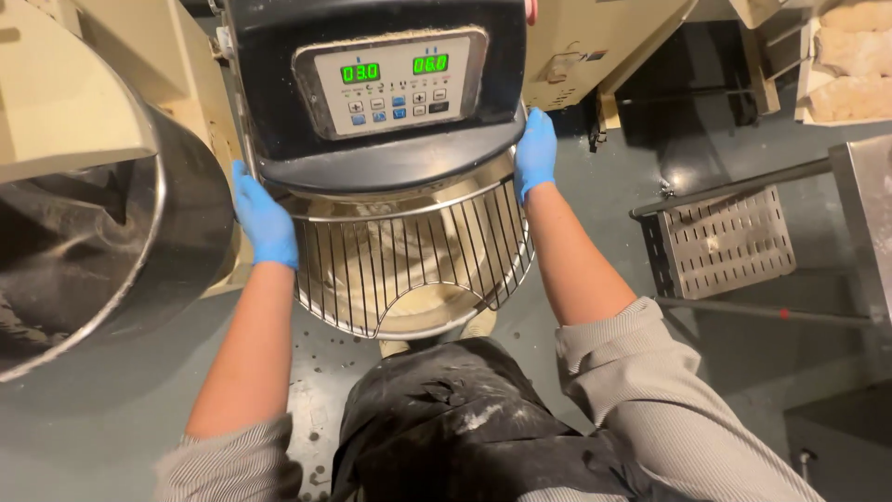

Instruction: Shaping pieces of bread dough into long loaves and placing them onto a baking tray.

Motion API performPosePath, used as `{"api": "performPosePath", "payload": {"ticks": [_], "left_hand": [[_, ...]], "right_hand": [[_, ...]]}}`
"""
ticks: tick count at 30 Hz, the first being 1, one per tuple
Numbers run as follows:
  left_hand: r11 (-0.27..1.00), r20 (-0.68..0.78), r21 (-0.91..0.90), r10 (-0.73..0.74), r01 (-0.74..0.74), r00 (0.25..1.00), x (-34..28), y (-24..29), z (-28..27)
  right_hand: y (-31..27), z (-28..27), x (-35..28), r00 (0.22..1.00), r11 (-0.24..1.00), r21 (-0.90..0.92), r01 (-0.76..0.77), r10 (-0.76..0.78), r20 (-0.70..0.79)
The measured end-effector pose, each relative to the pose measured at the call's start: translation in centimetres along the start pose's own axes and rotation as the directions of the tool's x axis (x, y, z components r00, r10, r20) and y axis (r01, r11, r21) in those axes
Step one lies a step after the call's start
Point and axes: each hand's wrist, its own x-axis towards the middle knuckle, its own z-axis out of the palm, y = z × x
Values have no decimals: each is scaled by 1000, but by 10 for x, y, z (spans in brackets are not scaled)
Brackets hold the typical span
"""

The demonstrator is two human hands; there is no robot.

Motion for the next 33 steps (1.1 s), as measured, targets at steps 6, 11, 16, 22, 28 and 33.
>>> {"api": "performPosePath", "payload": {"ticks": [6, 11, 16, 22, 28, 33], "left_hand": [[995, -154, 84, -47, 60, 987, 5, -18, 30], [867, -100, -489, -166, 97, 981, 2, -35, 35], [984, -158, -122, -151, 132, 976, 12, -5, 33], [968, -22, -198, -160, 153, 987, 32, -59, -18], [978, 62, -177, -100, 109, 993, 89, -61, -15], [970, 2, -198, -142, 139, 990, 62, -36, 37]], "right_hand": [[0, 3, 5, 996, 969, -245, 42, -22, 85], [-14, 17, -3, 990, 930, -360, 74, -25, 139], [-28, 15, 12, 949, 984, -83, 157, -127, 287], [-6, -7, 13, 961, 922, -330, 205, -126, 246], [4, -4, 32, 962, 953, -258, 157, -89, 257], [11, 0, 33, 899, 869, 347, -353, 212, 384]]}}
